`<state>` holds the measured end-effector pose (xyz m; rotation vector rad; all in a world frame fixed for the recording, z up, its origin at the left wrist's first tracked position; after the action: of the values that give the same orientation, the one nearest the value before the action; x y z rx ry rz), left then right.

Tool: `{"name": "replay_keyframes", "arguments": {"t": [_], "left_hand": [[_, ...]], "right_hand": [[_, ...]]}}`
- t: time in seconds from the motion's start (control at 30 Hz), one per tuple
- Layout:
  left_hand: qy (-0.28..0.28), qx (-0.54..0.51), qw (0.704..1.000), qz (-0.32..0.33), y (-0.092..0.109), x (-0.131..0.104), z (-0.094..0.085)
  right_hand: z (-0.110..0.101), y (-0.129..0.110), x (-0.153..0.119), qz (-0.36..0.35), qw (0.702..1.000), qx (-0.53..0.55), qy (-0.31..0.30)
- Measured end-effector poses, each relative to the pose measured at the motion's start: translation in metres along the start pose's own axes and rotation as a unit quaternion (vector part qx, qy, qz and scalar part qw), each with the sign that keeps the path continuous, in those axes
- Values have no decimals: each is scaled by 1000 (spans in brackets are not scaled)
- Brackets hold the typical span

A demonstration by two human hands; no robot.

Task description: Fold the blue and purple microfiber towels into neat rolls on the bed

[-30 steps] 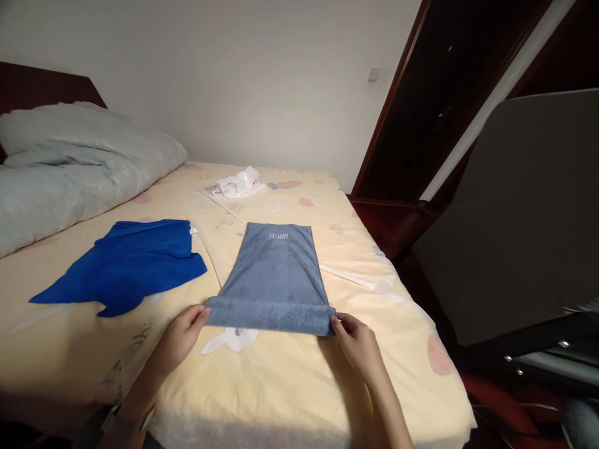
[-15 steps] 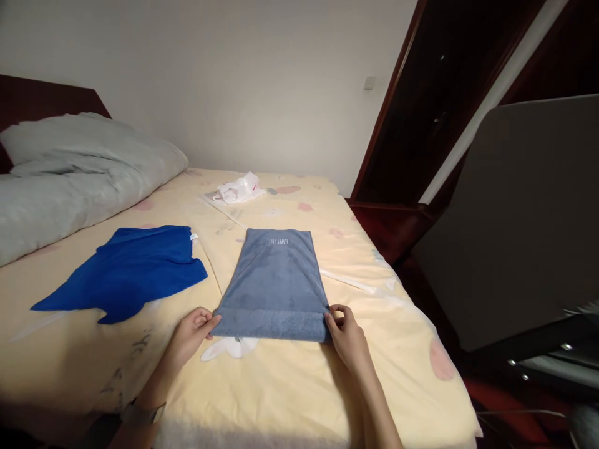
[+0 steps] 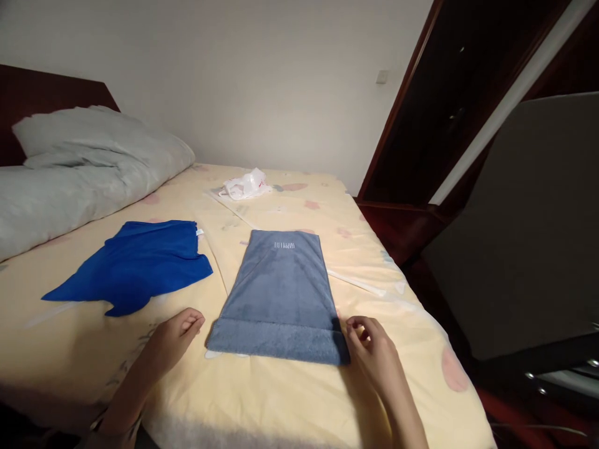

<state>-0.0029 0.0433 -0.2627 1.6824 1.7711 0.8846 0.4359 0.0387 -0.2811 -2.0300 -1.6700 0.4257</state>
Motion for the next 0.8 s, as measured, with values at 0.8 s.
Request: {"name": "replay_keyframes", "arguments": {"t": [0.8], "left_hand": [[-55, -63, 992, 99, 18, 11, 21]], "right_hand": [[19, -13, 8, -14, 982, 180, -50]]}}
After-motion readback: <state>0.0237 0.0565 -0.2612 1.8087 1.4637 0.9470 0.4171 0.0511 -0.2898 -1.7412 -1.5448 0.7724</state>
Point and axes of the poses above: each hand's wrist, its own x-axis towards the middle knuckle, its own z-axis out of the palm, y = z × x, the point moved 8 cm from there along x, towards the middle knuckle, and after that the axes turned 11 degrees about -x, right-handed, at the moved point
